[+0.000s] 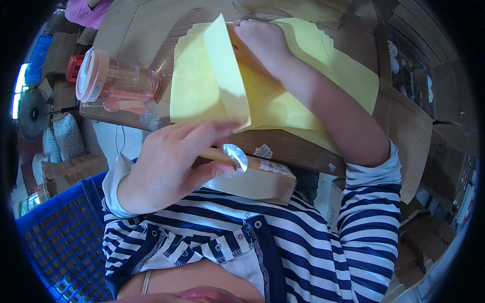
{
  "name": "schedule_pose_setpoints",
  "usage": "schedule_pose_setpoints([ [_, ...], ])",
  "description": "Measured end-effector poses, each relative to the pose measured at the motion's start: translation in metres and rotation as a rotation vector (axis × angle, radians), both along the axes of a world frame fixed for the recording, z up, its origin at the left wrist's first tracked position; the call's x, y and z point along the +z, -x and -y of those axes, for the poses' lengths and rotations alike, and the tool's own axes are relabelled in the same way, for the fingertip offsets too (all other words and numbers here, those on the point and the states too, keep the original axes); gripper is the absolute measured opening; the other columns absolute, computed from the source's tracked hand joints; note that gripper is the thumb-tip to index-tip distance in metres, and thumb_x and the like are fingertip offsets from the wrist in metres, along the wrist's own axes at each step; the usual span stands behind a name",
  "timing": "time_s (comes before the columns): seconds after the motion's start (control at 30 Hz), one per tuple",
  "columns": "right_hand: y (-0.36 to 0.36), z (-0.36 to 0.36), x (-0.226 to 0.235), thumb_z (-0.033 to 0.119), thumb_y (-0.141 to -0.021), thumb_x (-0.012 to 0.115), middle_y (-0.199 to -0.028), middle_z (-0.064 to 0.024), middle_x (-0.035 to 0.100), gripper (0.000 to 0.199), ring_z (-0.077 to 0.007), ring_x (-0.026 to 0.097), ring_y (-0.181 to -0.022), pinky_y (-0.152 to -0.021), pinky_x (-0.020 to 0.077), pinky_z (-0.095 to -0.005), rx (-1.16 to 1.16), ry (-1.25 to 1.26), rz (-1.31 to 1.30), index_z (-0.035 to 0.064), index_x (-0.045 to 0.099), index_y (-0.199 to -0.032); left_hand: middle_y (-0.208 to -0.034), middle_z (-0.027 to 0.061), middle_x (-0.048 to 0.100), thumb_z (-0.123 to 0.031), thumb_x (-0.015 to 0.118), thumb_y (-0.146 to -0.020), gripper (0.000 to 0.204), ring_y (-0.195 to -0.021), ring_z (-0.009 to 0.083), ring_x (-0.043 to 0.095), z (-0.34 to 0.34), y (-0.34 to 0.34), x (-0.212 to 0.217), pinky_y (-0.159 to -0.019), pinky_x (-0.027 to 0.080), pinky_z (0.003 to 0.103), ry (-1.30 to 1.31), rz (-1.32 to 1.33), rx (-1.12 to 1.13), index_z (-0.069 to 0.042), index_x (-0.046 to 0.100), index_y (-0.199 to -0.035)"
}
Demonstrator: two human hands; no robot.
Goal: The recorder is packaging small decorative items into boxes and sealing them with tape and labels.
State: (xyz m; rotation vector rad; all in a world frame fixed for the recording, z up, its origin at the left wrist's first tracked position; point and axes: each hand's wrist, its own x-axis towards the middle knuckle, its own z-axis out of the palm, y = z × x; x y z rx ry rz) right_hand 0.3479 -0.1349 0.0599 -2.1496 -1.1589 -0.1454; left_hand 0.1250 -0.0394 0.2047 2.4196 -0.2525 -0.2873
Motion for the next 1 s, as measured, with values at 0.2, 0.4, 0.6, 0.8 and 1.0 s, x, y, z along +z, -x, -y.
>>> schedule_pose_setpoints([
  [0.2,0.011,-0.001,0.015,0.028,-0.094,0.058,-0.101,-0.0094,0.067,0.032,-0.0288,0.071,-0.086,-0.071,0.0567,-0.0395,0.054,0.162,0.382,0.0245,0.064,-0.125,-0.122,0.0083,0.054,-0.021,0.077,-0.086,0.031,-0.093,0.0232,0.056,-0.002,0.026,-0.017,-0.074,0.049,0.032,-0.046,0.364,-0.009,-0.012,0.073,-0.116],
  [0.4,0.016,-0.013,0.021,0.012,-0.091,0.055,-0.112,-0.0029,0.065,0.055,-0.0219,0.064,-0.101,-0.086,0.0519,-0.0375,0.355,0.275,0.741,0.0385,0.057,-0.140,-0.104,0.0082,0.066,-0.011,0.069,-0.090,0.022,-0.091,0.0255,0.062,0.003,0.026,-0.023,-0.083,0.050,0.037,-0.074,0.226,-0.061,-0.007,0.070,-0.112],
  [0.6,0.025,0.007,0.048,0.015,-0.092,0.059,-0.116,-0.0039,0.066,0.035,-0.0225,0.062,-0.107,-0.088,0.0470,-0.0370,0.364,0.181,0.736,0.0251,0.067,-0.124,-0.090,0.0075,0.068,-0.010,0.064,-0.097,0.038,-0.072,0.0207,0.065,-0.004,0.017,-0.021,-0.068,0.053,0.032,0.165,0.094,0.020,-0.005,0.053,-0.133],
  [0.8,0.095,0.097,0.136,0.026,-0.097,0.062,-0.091,-0.0127,0.066,0.021,-0.0274,0.065,-0.077,-0.072,0.0506,-0.0378,0.419,0.614,-0.384,0.0078,0.071,-0.099,-0.090,0.0045,0.067,-0.007,0.066,-0.097,0.039,-0.076,0.0099,0.060,-0.017,0.013,-0.027,-0.070,0.050,0.026,0.505,-0.333,-0.030,-0.008,0.053,-0.134],
  [1.0,0.147,0.137,0.120,0.043,-0.090,0.072,-0.097,-0.0145,0.065,0.045,-0.0335,0.064,-0.091,-0.080,0.0512,-0.0401,0.528,0.289,-0.601,0.0020,0.066,-0.108,-0.094,0.0013,0.064,-0.008,0.067,-0.097,0.037,-0.074,0.0055,0.052,-0.014,0.019,-0.025,-0.065,0.044,0.023,0.646,-0.422,-0.028,-0.009,0.054,-0.132],
])
